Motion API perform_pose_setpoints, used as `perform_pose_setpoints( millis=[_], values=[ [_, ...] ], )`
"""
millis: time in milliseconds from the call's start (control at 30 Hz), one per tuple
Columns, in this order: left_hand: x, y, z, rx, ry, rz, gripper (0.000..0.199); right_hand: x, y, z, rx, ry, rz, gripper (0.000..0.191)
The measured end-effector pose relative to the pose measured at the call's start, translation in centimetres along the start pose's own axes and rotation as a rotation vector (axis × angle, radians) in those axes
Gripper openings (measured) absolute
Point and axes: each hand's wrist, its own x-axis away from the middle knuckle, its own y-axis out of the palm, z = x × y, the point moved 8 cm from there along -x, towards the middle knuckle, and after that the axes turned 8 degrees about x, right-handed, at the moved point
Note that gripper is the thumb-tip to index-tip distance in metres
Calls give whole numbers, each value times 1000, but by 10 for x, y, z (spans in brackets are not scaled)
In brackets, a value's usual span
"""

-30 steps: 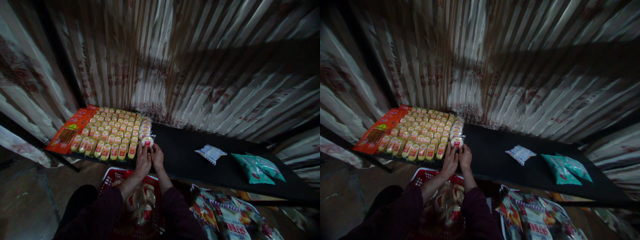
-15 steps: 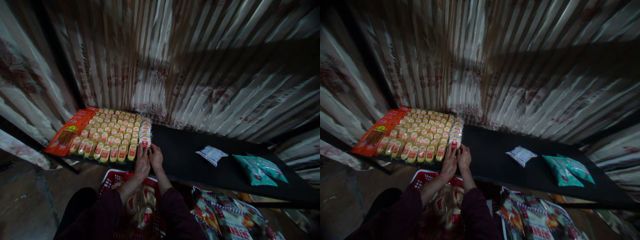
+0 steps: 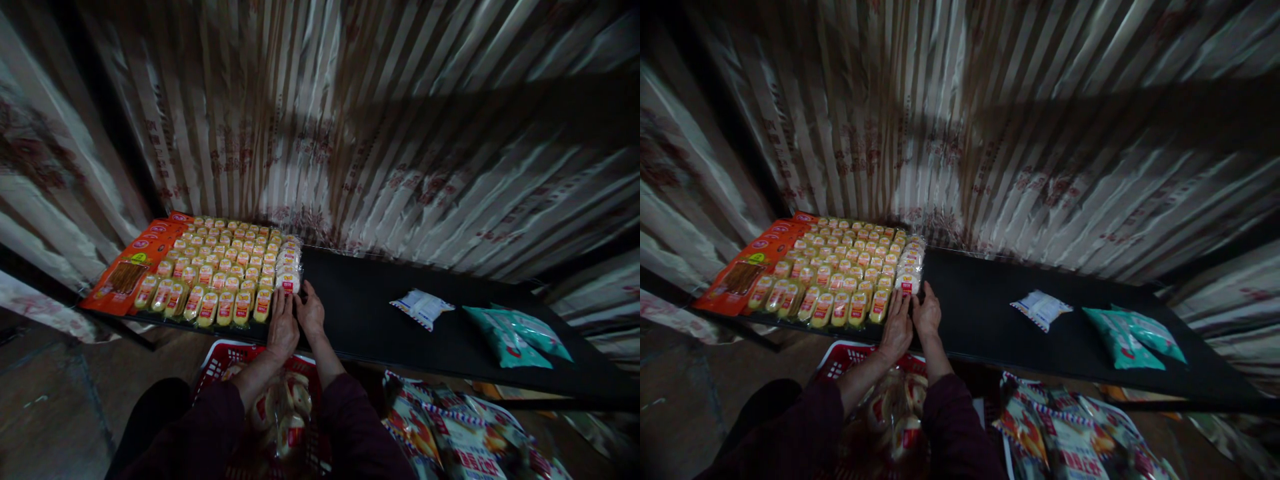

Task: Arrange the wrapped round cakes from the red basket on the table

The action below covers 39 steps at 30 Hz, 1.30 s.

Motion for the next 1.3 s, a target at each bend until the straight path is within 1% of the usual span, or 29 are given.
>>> perform_pose_setpoints(
  millis=[167,333,500,667,833,1000,1167,1300],
  values=[
    [0,3,-5,-14,8,2,64,-1,1,-5,55,-42,-56,39],
    [0,2,-6,-35,13,23,63,2,1,-9,124,-45,-99,43],
    [0,4,-8,-61,20,24,61,3,3,-10,147,-59,-120,41],
    [0,6,-11,-101,40,26,59,7,-2,-8,113,-47,-95,43],
    [2,3,-8,-99,72,28,58,24,-12,-6,21,-52,-13,46],
    [9,1,0,-124,134,14,51,47,-20,-4,-9,-69,34,41],
    [28,1,1,-174,195,-46,47,71,-21,-8,3,-109,23,35],
    [46,-3,-5,-203,167,-88,47,90,-21,-14,-4,-160,24,34]
  ],
)
